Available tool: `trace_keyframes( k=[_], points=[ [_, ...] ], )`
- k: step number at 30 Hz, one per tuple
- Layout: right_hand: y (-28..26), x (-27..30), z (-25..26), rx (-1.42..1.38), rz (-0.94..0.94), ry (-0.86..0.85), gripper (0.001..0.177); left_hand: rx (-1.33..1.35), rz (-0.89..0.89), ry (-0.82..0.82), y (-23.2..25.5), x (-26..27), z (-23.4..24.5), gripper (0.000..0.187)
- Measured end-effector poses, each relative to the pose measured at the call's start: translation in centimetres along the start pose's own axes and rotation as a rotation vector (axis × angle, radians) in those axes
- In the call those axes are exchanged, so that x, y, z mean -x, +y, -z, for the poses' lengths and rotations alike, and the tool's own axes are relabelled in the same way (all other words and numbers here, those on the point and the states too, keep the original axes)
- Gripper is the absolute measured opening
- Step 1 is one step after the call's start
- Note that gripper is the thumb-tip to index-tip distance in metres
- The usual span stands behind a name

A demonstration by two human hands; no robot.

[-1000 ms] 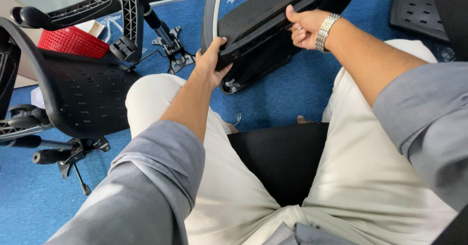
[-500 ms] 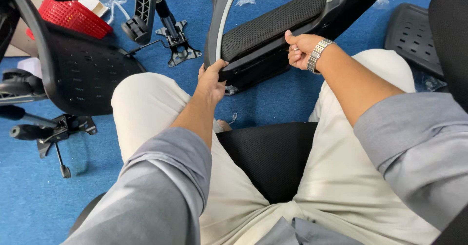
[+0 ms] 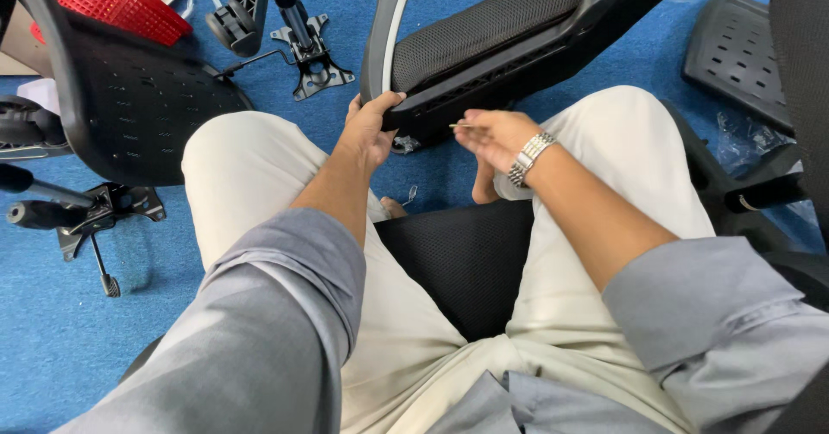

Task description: The person assembles an office chair by attaching the seat cushion to the backrest frame. They insert screws and tighten them using a screwdriver, working on both sides of the seat.

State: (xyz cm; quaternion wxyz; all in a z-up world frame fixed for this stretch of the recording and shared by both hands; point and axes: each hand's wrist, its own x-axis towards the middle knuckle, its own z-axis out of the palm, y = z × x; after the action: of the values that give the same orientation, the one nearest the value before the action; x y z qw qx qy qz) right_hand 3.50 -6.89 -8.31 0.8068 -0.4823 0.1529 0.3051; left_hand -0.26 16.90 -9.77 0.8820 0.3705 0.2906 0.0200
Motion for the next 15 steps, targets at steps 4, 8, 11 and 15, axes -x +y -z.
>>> trace_keyframes(
  k=[4,8,11,15],
  points=[
    [2.4,0.6,-3.2,0.044,0.001,-0.097,0.026,-0.008,-0.014,-0.004,0.0,0.1,0.1,0.09],
    [2.9,0.4,-5.3,0.015,-0.019,-0.118,0.03,-0.003,-0.018,-0.018,0.2,0.4,-0.2,0.088],
    [3.9,-0.1,-5.5,-0.044,0.003,-0.144,0.028,-0.006,-0.01,-0.004,0.3,0.8,-0.3,0.091],
    [5.3,-1.1,-4.8,0.038,-0.07,-0.038,0.023,-0.027,0.024,0.013,0.5,1.3,-0.4,0.095]
  ],
)
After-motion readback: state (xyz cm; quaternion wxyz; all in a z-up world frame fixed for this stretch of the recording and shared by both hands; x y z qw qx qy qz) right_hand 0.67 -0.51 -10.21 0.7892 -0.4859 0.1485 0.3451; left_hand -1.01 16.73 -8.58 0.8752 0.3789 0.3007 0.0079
